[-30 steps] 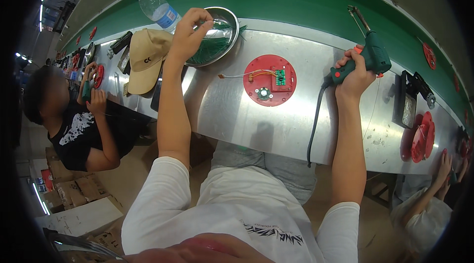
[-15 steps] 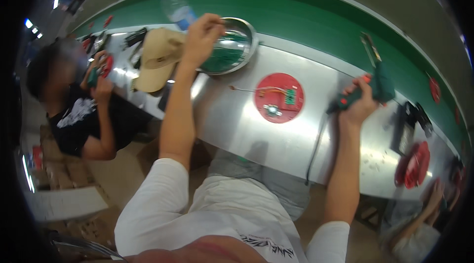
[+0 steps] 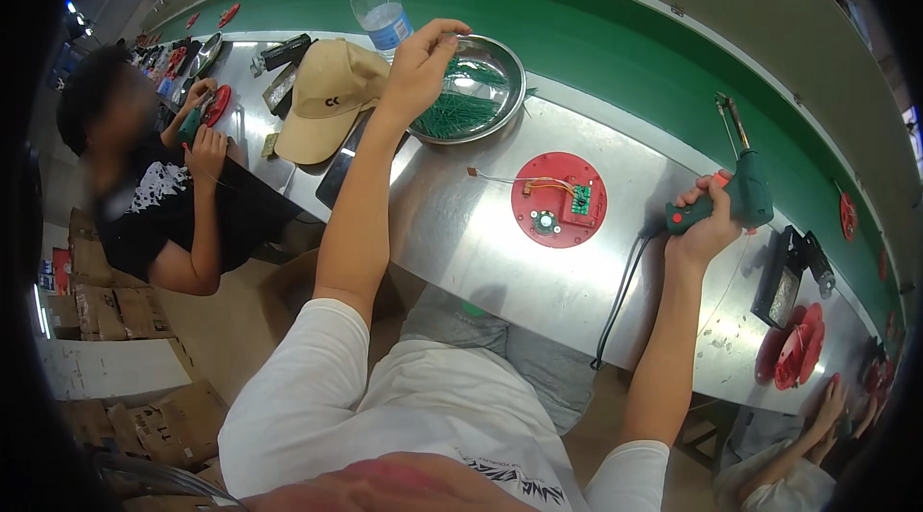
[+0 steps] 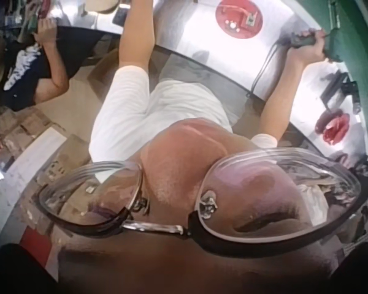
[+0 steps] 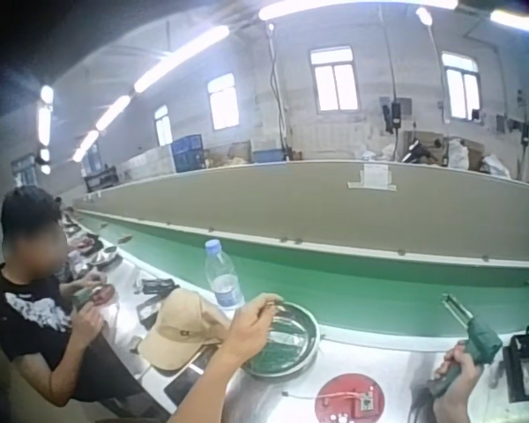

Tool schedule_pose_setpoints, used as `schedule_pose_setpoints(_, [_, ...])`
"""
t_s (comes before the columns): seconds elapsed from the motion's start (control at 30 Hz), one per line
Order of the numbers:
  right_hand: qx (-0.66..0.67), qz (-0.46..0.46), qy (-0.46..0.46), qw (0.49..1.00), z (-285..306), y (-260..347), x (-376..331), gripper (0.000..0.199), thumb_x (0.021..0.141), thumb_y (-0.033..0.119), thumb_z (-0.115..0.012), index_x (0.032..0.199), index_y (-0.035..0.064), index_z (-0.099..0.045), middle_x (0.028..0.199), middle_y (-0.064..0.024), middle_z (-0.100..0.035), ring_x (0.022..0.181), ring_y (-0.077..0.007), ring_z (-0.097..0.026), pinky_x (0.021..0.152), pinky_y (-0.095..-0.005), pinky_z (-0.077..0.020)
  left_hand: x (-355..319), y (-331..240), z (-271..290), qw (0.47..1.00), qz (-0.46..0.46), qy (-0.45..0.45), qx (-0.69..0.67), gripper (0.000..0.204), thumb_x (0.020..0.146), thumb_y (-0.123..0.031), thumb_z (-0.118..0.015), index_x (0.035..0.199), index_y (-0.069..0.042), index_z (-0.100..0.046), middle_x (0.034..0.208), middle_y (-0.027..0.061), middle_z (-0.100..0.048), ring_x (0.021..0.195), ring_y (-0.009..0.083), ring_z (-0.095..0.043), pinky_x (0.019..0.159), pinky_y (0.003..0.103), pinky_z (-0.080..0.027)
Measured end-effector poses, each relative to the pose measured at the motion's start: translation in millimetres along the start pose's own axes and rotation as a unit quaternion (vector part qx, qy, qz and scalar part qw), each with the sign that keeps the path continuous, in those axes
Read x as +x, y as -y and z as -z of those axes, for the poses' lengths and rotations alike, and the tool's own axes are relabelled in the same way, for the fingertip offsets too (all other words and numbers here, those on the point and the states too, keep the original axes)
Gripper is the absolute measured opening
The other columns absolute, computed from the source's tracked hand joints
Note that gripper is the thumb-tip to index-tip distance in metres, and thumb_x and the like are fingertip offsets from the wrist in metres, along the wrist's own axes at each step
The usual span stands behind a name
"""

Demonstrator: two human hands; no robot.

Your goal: Solder wires onto small circular printed circuit boards at an industrial assembly line.

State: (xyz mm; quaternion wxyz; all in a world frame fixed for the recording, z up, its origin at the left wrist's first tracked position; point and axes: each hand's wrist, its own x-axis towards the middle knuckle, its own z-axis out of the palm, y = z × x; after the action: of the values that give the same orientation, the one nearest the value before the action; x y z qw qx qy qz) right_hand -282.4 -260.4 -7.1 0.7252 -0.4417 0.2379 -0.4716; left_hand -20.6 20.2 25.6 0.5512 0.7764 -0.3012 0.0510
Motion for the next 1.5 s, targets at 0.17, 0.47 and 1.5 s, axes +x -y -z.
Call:
schedule_pose_setpoints(0.17, [-0.007, 0.0, 0.001, 1.0, -1, 1, 0, 0.022, 0.088, 0.006, -0.057, 0.109, -0.0005, -0.057, 0.083, -0.0088, -0.057, 0.063, -0.014, -0.053, 0.054, -0.0271, -0.0431, 0, -3, -2, 0.999, 0.025, 0.002, -0.032, 0.019, 0.096, -0.012, -0.054, 0.107, -0.003, -0.067, 0.071, 0.0061, -0.063, 0.063, 0.0119, -0.057, 0.058, 0.028, -0.044])
schedule_pose_setpoints(0.47, [-0.001, -0.009, 0.005, 1.0, -1, 2, -3, 0.02, 0.089, 0.006, -0.057, 0.108, 0.0002, -0.055, 0.082, -0.009, -0.057, 0.062, -0.0138, -0.053, 0.054, -0.027, -0.0436, -4, -15, 0, 0.994, 0.08, 0.027, -0.071, 0.02, 0.094, -0.013, -0.054, 0.103, 0.001, -0.066, 0.068, 0.0074, -0.069, 0.045, 0.0106, -0.056, 0.045, 0.025, -0.044])
schedule_pose_setpoints(1.5, [0.038, -0.026, 0.038, 0.998, 16, -9, 9, 0.023, 0.091, 0.011, -0.057, 0.113, 0.0027, -0.055, 0.085, -0.0066, -0.057, 0.063, -0.0108, -0.051, 0.055, -0.0246, -0.0431, -5, -9, -4, 0.997, 0.025, 0.014, -0.07, 0.018, 0.095, -0.008, -0.057, 0.107, 0.0, -0.069, 0.066, 0.0056, -0.067, 0.062, 0.0083, -0.061, 0.057, 0.024, -0.045])
